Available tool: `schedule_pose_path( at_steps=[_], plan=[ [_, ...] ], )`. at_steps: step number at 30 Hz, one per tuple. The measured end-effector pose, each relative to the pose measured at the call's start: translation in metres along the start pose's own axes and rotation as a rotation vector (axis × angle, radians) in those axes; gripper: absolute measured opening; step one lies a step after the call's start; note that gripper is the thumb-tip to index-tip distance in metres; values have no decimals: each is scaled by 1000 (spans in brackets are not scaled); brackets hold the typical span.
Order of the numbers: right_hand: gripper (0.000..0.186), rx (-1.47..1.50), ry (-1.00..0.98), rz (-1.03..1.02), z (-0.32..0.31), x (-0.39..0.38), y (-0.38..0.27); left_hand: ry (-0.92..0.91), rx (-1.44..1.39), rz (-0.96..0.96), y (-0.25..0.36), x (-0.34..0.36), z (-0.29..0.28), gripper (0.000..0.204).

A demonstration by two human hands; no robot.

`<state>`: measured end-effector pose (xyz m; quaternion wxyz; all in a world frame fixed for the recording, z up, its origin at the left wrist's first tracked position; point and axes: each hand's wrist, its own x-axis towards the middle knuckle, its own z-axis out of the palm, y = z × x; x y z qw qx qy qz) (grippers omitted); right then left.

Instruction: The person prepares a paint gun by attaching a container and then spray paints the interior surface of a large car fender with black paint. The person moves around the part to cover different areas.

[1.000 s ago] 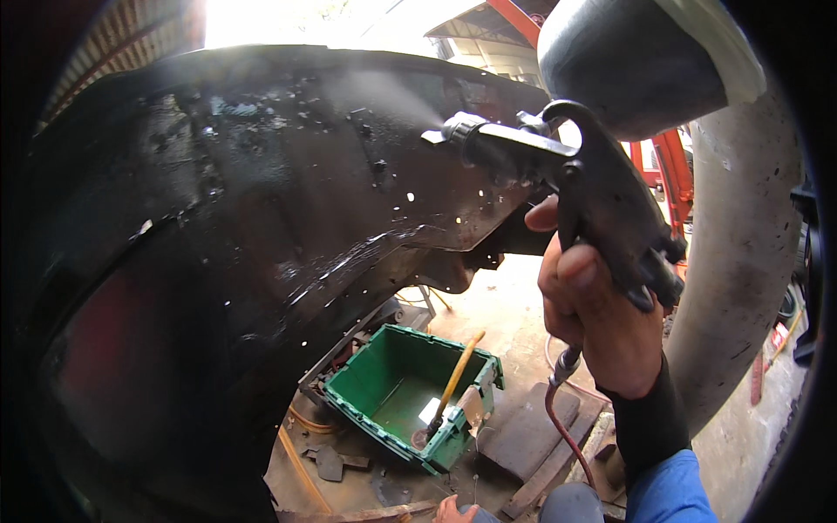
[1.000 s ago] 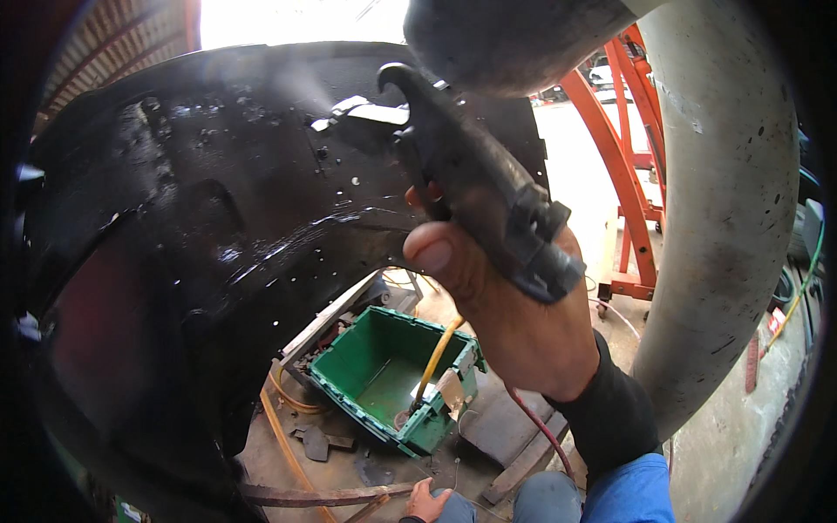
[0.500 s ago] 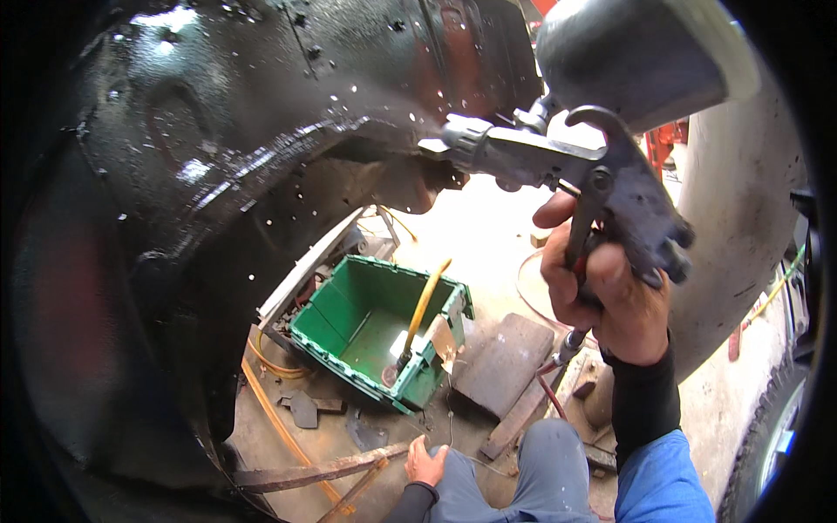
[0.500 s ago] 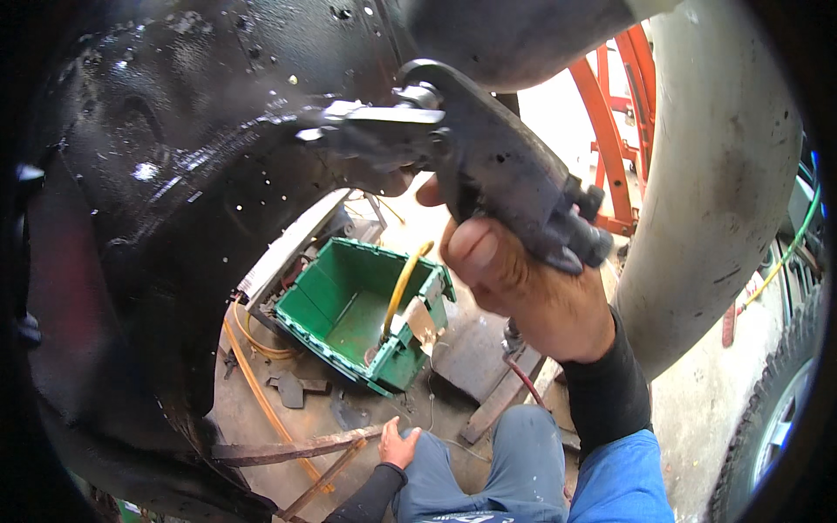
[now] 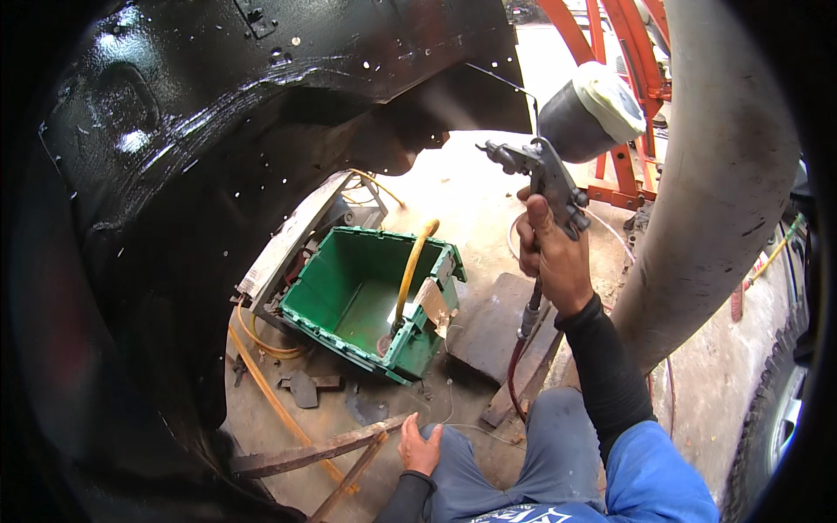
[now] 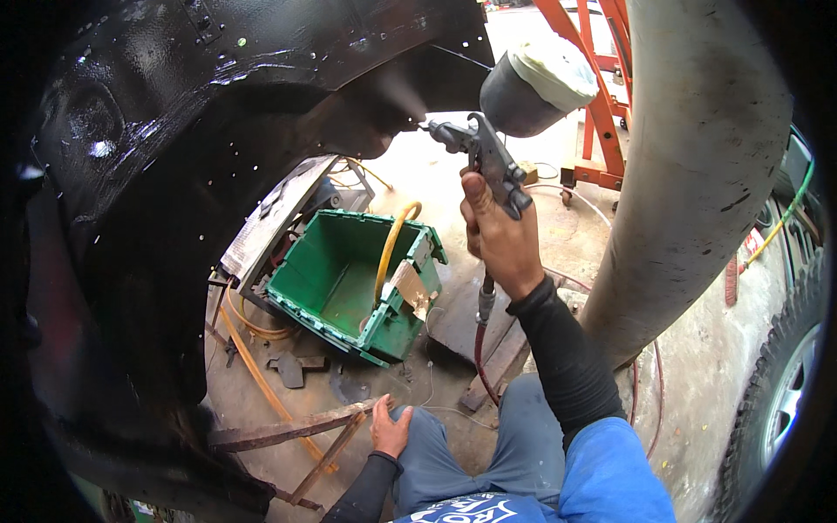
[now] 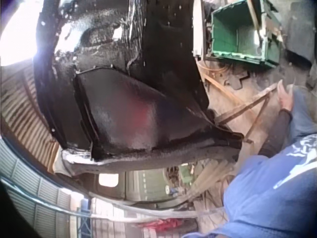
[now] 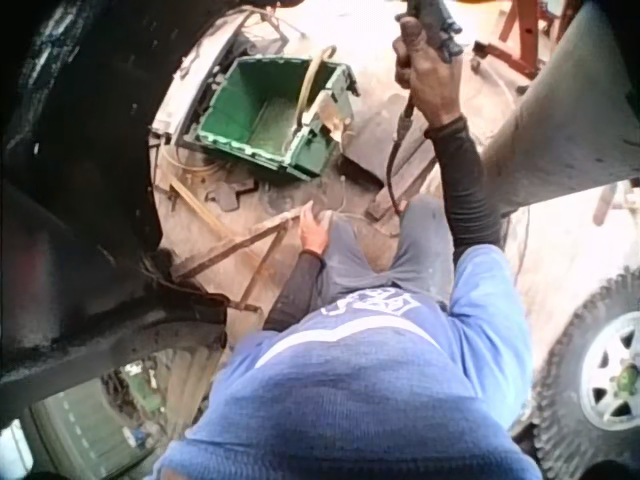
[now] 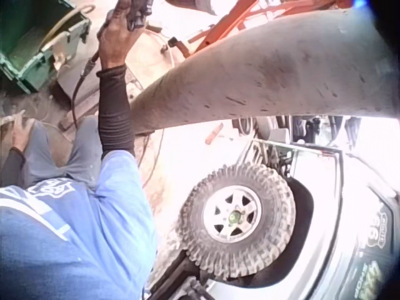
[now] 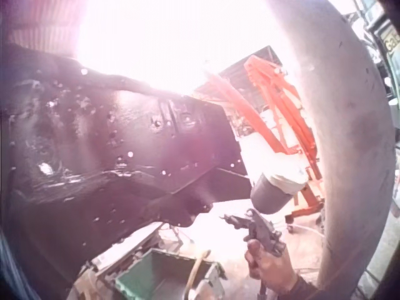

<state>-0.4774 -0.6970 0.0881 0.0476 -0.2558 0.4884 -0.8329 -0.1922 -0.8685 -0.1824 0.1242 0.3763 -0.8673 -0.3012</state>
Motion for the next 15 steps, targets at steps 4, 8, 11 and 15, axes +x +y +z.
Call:
schedule_pose_path(
  at_steps=[4, 8, 11, 15],
  plan=[
    [52, 36, -137, -65, 16, -28, 1, 23, 33, 31, -1, -3, -4, 67],
    [59, 46, -268, -103, 25, -45, 6, 24, 24, 27, -5, -4, -7, 67],
    [51, -14, -300, -129, 28, -35, 21, 26, 2, 28, -6, -8, -6, 66],
    [38, -99, -133, 30, 31, -6, 49, 32, -40, -10, -9, -15, -9, 64]
  ],
)
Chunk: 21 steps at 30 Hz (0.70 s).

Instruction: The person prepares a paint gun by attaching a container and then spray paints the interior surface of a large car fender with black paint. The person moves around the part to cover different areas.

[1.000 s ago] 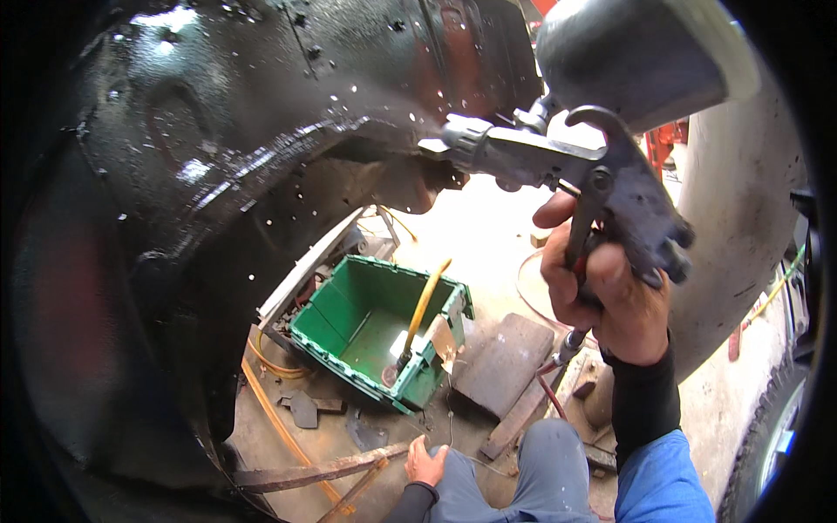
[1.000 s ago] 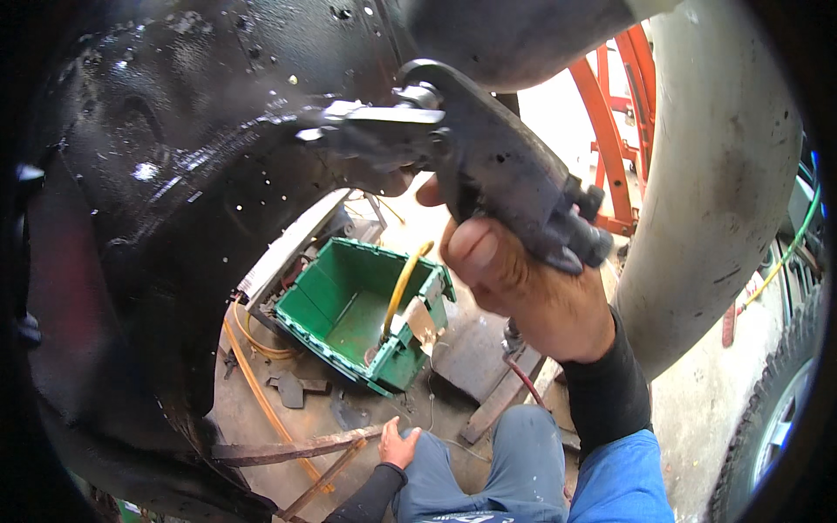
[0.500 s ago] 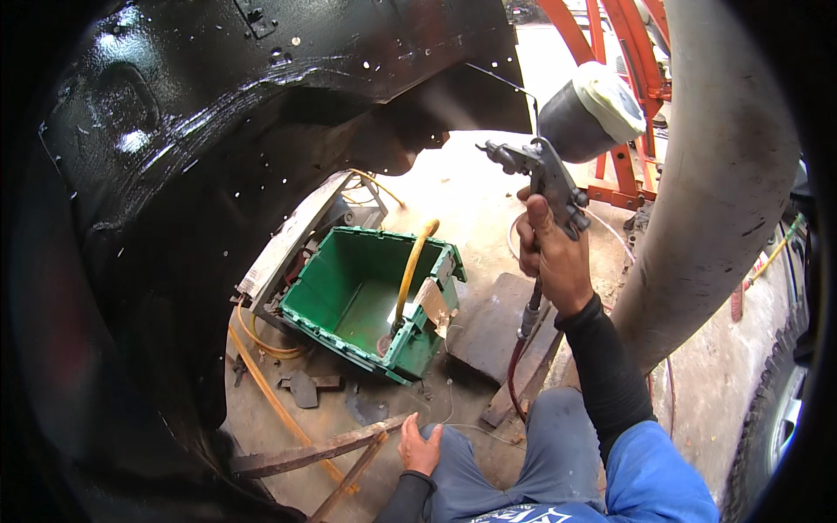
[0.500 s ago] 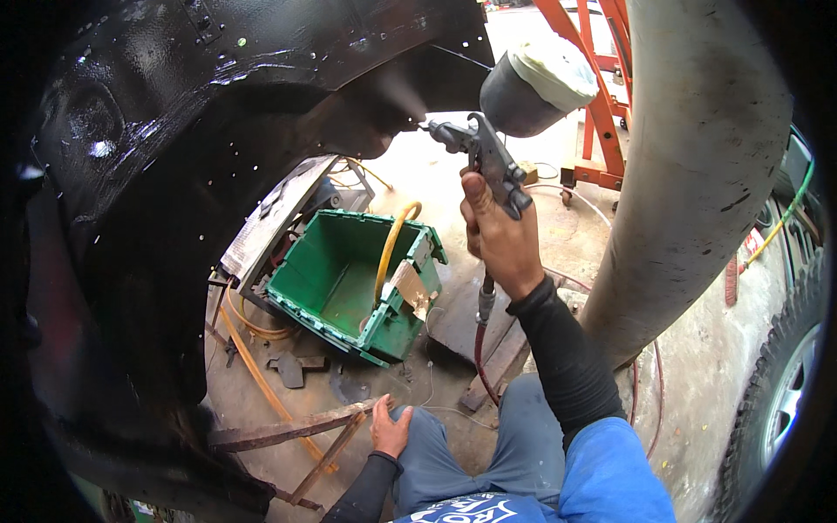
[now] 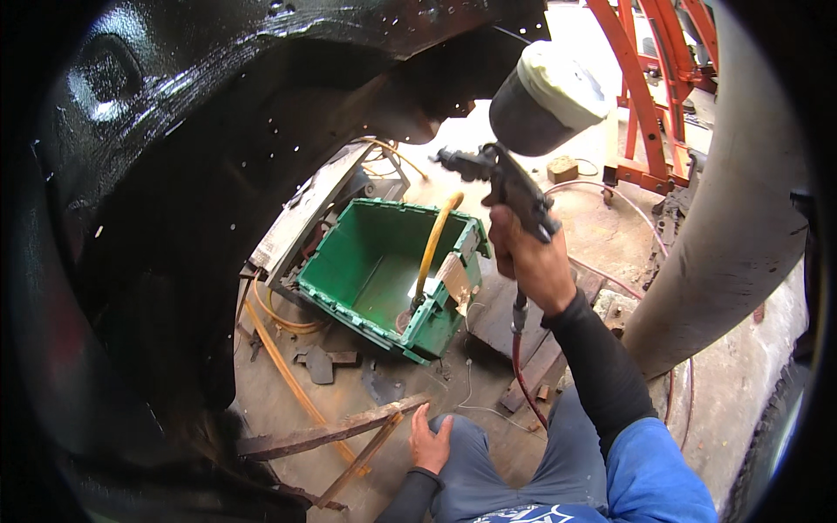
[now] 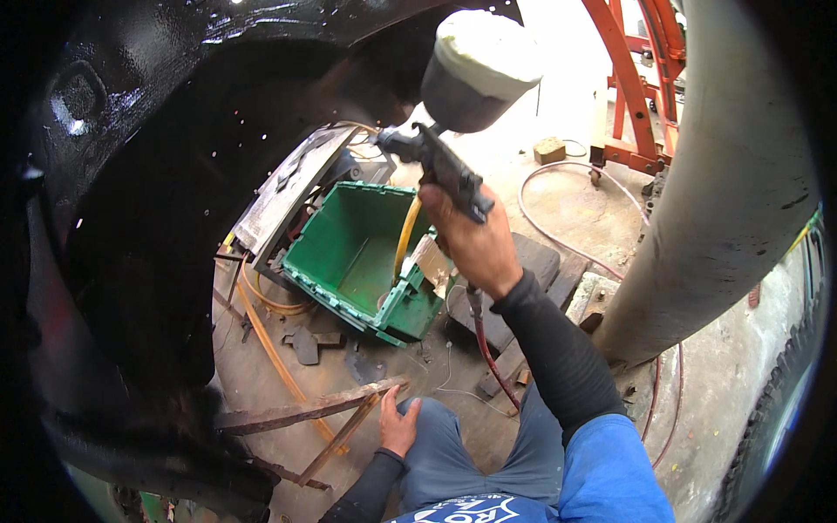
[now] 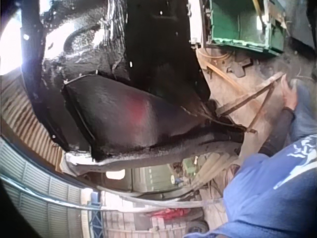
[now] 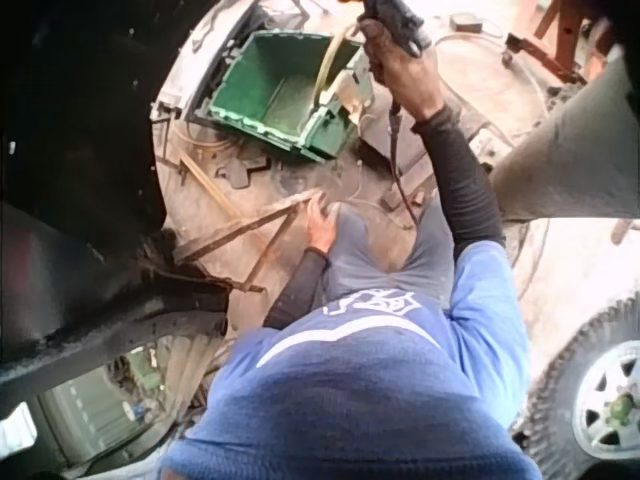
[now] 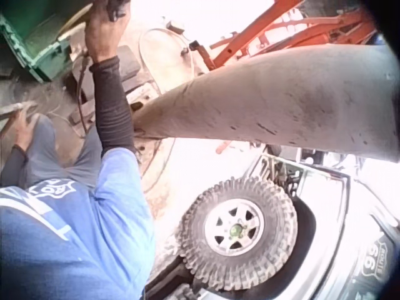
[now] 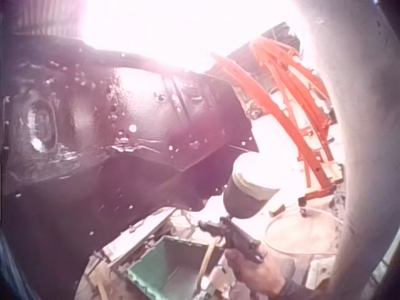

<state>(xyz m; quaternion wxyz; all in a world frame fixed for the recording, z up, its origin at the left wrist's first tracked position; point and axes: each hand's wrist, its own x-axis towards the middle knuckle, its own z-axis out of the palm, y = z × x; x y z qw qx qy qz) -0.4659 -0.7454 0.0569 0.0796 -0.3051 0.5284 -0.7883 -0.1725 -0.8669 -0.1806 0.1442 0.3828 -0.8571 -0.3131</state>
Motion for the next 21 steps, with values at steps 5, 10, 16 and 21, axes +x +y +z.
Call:
schedule_pose_path(
  at_steps=[5, 10, 16, 21],
  plan=[
    [36, 31, 196, -160, 22, 28, 33, 64, -7, 122, -6, 8, -11, 61],
    [36, 151, -5, -29, 39, 4, 34, 51, 52, 121, 2, 7, -12, 61],
    [40, 273, -277, 91, 62, -33, 17, 19, 73, 125, 9, 10, -14, 57],
    [35, 217, -537, -15, 66, -52, 12, -17, 91, 69, 11, 14, -12, 61]
  ],
)
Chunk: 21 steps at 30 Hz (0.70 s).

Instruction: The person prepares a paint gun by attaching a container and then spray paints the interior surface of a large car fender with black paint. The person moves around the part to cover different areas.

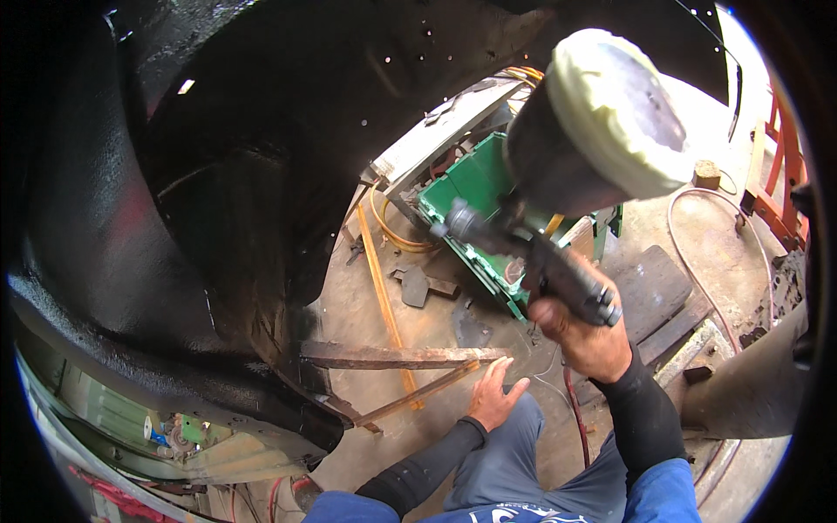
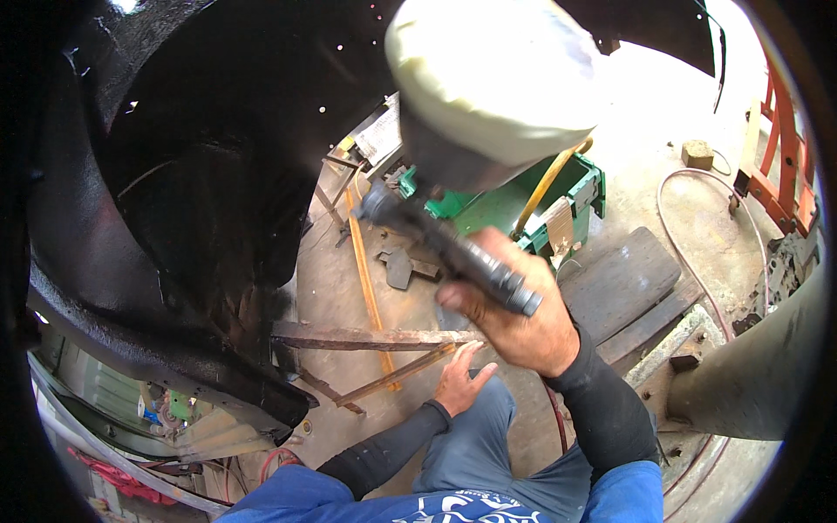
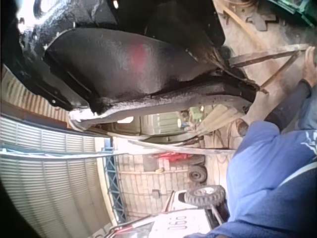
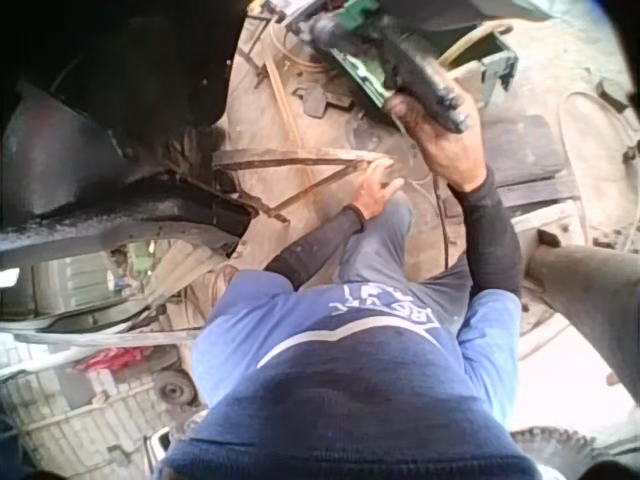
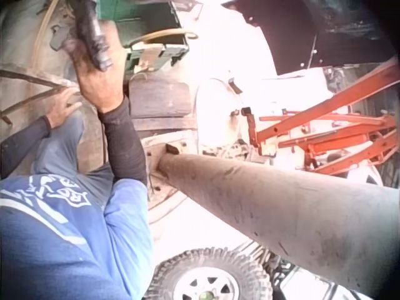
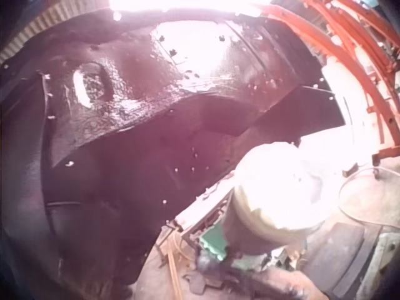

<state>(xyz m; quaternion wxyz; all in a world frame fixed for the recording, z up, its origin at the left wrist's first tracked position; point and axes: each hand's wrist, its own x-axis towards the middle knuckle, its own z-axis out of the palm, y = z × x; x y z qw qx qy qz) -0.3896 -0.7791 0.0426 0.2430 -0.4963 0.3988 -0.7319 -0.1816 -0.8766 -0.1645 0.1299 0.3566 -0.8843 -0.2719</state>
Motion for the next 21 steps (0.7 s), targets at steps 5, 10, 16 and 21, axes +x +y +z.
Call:
schedule_pose_path(
  at_steps=[5, 10, 16, 21],
  plan=[
    [52, 79, -150, 3, 1, -5, 11, -39, 8, -35, 3, 2, 1, 60],
    [30, -16, 63, 80, -14, -8, 19, -4, 9, -21, 5, -1, -1, 60],
    [30, -158, 349, -51, -55, 4, 27, 42, -1, 45, -1, -4, 0, 58],
    [33, -232, 484, 4, -97, 34, 34, 41, -40, 60, -2, -3, 1, 57]
  ],
)
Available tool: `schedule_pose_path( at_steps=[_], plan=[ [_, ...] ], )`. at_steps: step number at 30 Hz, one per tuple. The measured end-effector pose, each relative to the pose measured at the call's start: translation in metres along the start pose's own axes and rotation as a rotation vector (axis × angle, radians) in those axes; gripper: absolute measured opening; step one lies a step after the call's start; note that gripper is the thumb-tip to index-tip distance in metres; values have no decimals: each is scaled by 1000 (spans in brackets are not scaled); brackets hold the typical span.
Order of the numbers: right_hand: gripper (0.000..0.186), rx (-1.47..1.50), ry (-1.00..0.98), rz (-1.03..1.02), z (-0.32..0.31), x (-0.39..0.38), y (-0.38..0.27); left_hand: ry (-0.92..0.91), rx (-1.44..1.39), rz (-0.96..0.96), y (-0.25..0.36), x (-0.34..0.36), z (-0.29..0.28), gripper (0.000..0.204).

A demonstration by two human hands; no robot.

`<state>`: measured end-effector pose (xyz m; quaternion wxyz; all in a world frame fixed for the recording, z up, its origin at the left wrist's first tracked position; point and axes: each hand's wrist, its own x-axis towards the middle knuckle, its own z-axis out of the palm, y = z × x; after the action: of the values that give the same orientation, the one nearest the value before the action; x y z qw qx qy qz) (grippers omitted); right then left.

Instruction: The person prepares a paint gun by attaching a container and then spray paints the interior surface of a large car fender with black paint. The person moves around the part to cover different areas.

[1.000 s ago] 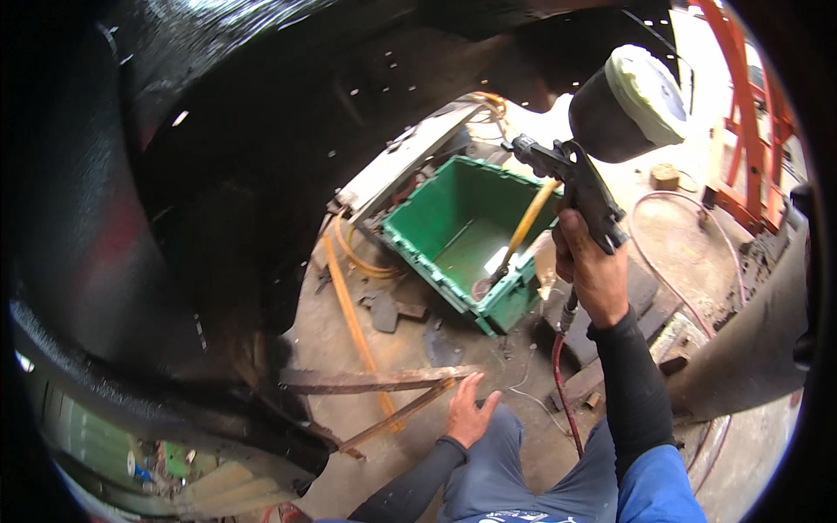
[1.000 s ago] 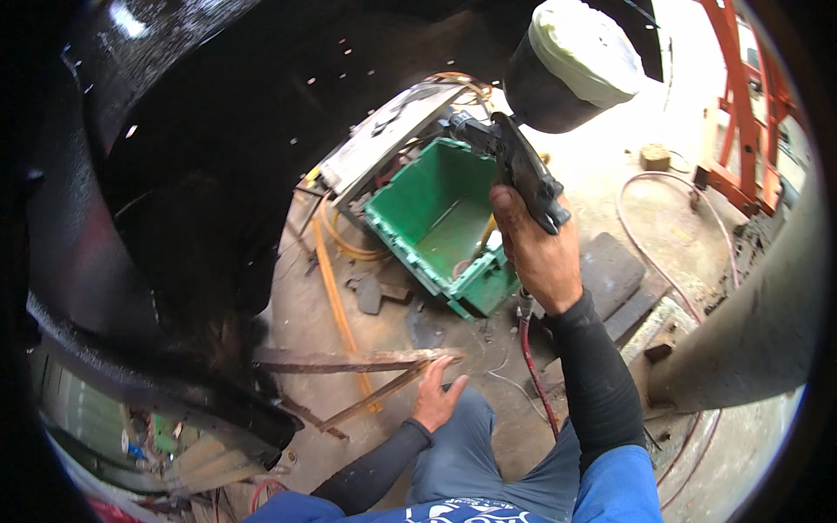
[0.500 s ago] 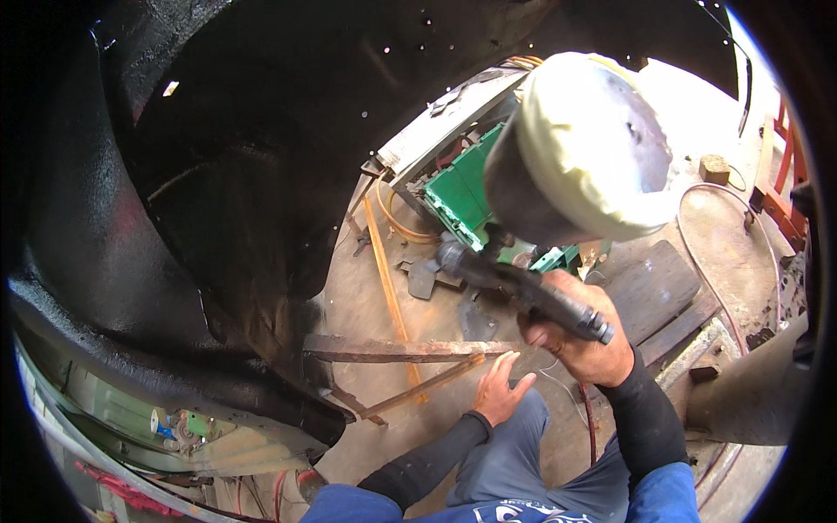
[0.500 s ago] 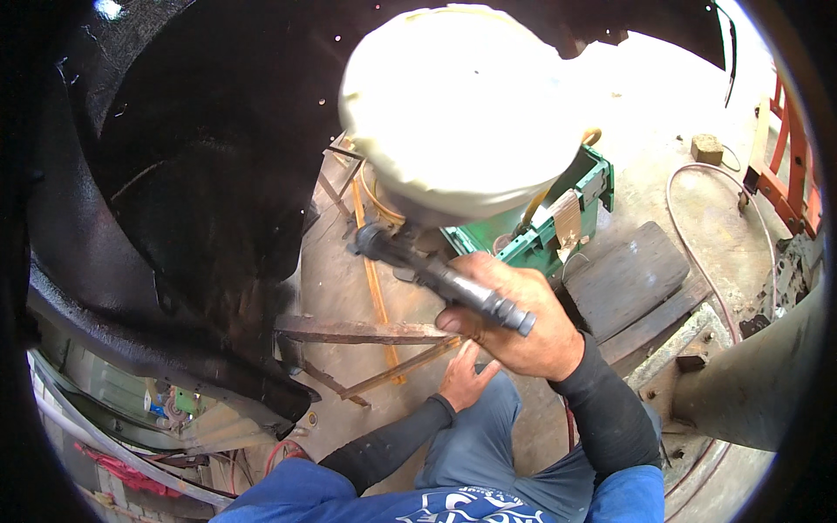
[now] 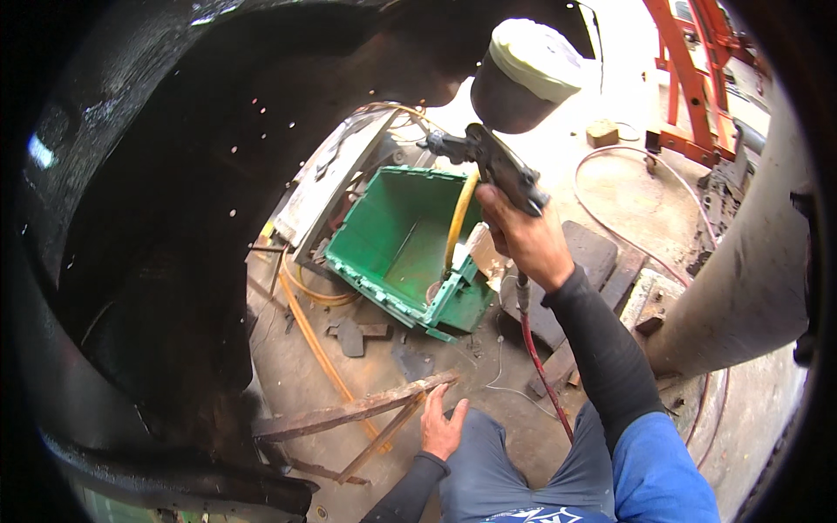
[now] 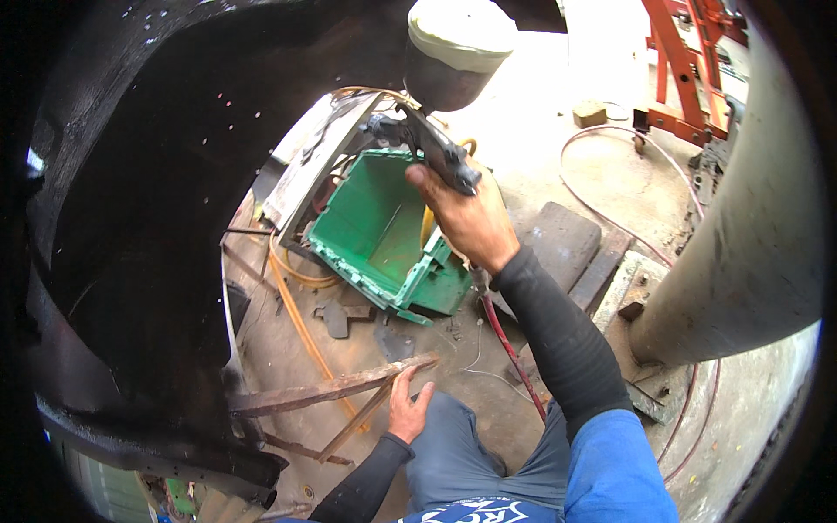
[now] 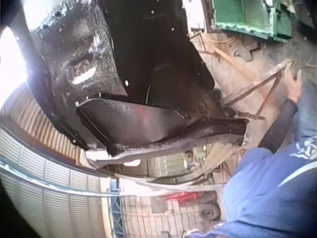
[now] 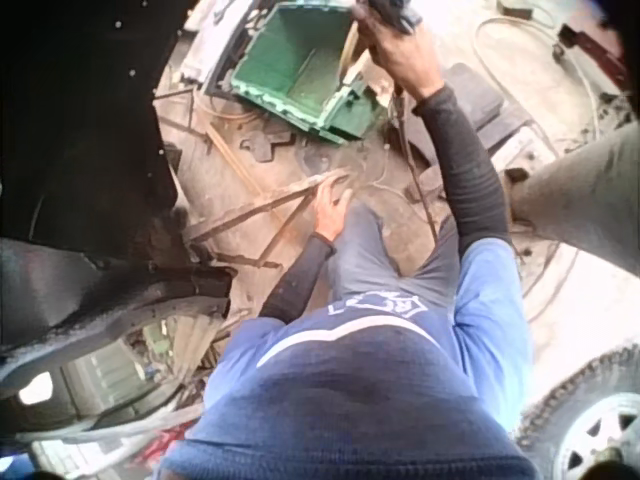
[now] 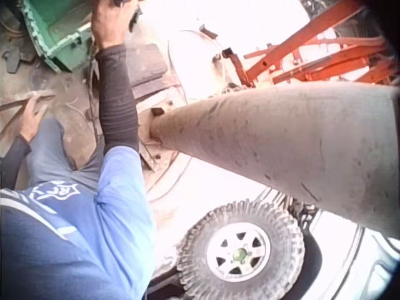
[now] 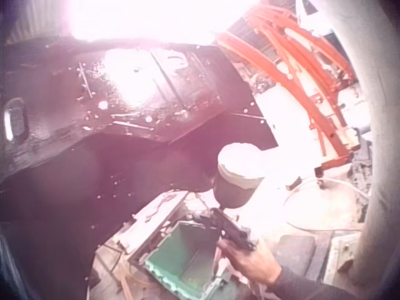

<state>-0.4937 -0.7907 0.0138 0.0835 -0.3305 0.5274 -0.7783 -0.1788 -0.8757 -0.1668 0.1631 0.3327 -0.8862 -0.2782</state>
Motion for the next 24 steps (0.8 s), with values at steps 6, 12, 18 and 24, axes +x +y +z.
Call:
schedule_pose_path(
  at_steps=[6, 12, 18, 24],
  plan=[
    [35, -105, 171, 46, -24, 34, 23, -12, -56, -32, -1, 0, -2, 58],
    [33, -105, 317, 48, -33, 37, 52, -5, -82, -32, -5, -1, 0, 57],
    [30, -46, 322, -36, -26, 41, 41, -11, -110, -23, -9, 2, 1, 57],
    [28, 37, 179, 5, -23, 33, 15, -36, -70, -39, -9, 2, 2, 58]
  ],
)
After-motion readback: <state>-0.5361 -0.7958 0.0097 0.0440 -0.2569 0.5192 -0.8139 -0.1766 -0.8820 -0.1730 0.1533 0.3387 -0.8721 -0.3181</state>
